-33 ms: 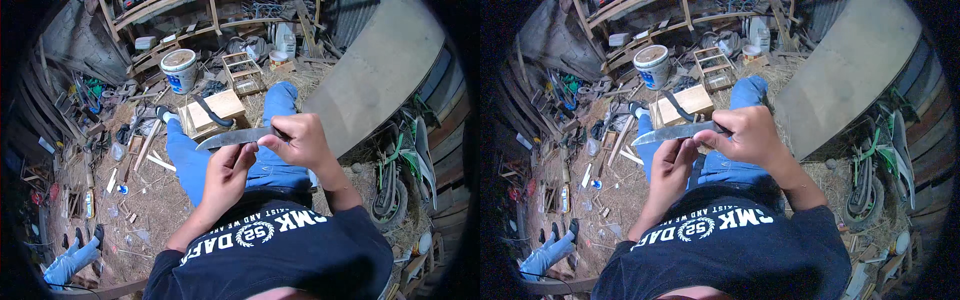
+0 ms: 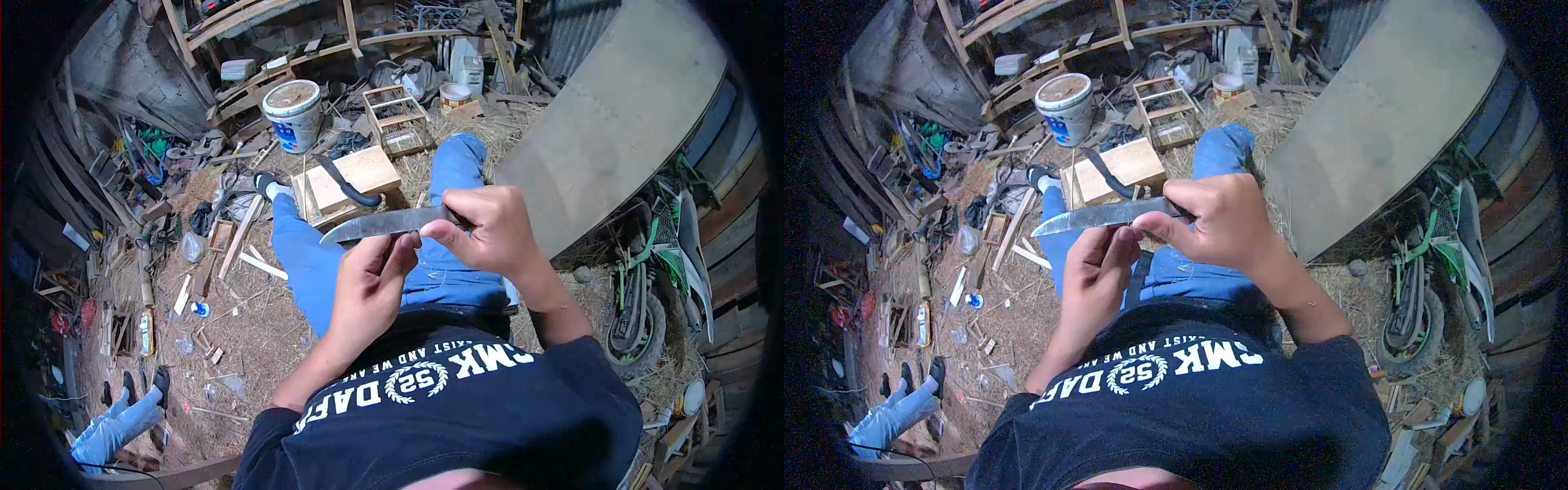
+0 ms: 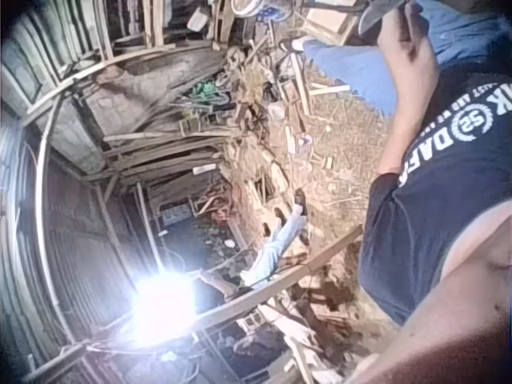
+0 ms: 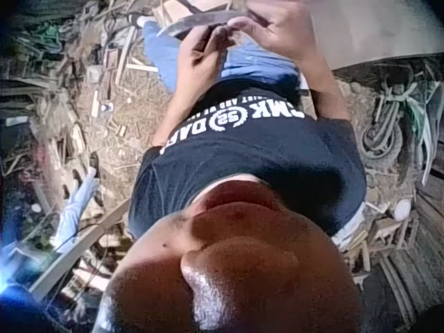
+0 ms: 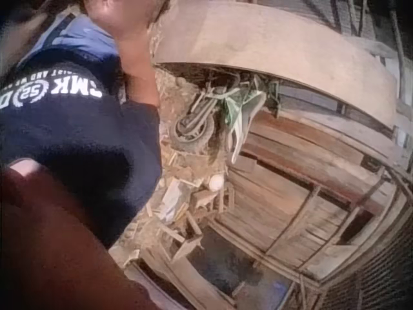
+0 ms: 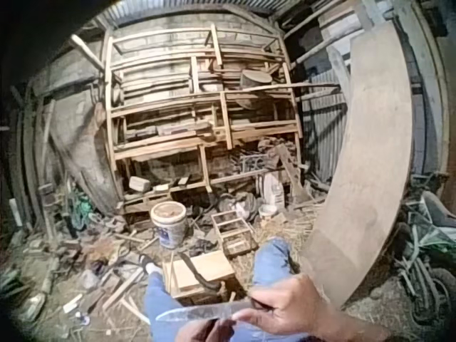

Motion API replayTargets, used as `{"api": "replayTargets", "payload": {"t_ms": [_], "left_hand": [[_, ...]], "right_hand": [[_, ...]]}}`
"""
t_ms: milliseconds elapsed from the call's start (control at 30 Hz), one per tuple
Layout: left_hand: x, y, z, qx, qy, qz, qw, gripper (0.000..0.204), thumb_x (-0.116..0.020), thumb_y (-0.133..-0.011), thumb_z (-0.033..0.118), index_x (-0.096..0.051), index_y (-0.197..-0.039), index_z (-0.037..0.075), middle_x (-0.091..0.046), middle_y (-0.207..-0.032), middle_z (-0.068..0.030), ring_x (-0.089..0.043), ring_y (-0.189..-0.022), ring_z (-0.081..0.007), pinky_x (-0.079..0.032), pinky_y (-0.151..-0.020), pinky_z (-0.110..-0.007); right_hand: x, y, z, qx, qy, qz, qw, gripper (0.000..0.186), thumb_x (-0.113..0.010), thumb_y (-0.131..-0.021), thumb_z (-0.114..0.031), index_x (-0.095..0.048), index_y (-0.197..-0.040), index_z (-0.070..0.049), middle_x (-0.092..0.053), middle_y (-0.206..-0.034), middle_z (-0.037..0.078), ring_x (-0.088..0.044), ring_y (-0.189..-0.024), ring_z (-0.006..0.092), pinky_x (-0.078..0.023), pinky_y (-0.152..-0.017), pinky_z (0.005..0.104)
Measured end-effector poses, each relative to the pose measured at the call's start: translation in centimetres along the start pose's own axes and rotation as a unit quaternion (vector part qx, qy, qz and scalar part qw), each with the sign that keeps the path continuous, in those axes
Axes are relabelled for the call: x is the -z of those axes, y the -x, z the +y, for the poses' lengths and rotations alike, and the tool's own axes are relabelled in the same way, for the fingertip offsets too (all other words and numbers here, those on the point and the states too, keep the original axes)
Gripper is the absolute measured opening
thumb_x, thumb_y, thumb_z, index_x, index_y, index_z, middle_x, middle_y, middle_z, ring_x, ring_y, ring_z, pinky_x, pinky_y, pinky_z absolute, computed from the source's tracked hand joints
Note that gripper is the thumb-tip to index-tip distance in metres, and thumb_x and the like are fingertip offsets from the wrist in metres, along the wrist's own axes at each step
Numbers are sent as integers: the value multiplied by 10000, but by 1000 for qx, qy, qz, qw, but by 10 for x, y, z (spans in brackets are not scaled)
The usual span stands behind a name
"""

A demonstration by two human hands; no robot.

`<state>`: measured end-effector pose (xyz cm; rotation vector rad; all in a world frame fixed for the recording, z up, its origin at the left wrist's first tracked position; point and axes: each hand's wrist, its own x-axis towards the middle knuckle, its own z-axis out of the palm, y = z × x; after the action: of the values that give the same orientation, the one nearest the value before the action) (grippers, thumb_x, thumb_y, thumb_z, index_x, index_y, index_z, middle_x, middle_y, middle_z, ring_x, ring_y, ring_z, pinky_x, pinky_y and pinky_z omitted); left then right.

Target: The person whittles a thin wooden stick using a knife, removing small shavings, and then scrapes a flat wooden board with the same knife.

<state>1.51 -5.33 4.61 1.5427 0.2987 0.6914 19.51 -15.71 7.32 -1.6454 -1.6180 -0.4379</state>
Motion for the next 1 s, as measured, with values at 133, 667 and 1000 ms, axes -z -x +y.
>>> {"api": "replayTargets", "payload": {"t_ms": [133, 667, 1000], "left_hand": [[2, 2, -3, -29, -6, -3, 1000, 176, -578, -1070, 128, -640, -1048, -36, -589, -800, -13, -486, -734, -55, -416, -633, -226], [9, -11, 15, 3, 148, -35, 988, 179, -500, -1103, 182, -553, -1183, 31, -563, -994, 26, -421, -744, -18, -333, -627, -183], [11, -15, 16, 5, 161, -60, 985, 175, -505, -1105, 198, -550, -1151, 36, -534, -929, 42, -384, -660, 4, -291, -550, -171]], "right_hand": [[-5, 1, 2, 16, 18, 23, 999, 614, -704, -879, -609, -524, -600, -91, -512, -529, 117, -589, -488, 328, -407, -450, 420], [-3, 7, 25, -232, -196, -3, 953, 518, -580, -1067, -410, -443, -703, -68, -361, -679, -86, -321, -648, 28, -251, -535, 270], [0, 3, 1, -229, -223, -27, 947, 552, -624, -1019, -472, -649, -796, 33, -422, -572, 80, -402, -572, 93, -361, -500, 336]]}}
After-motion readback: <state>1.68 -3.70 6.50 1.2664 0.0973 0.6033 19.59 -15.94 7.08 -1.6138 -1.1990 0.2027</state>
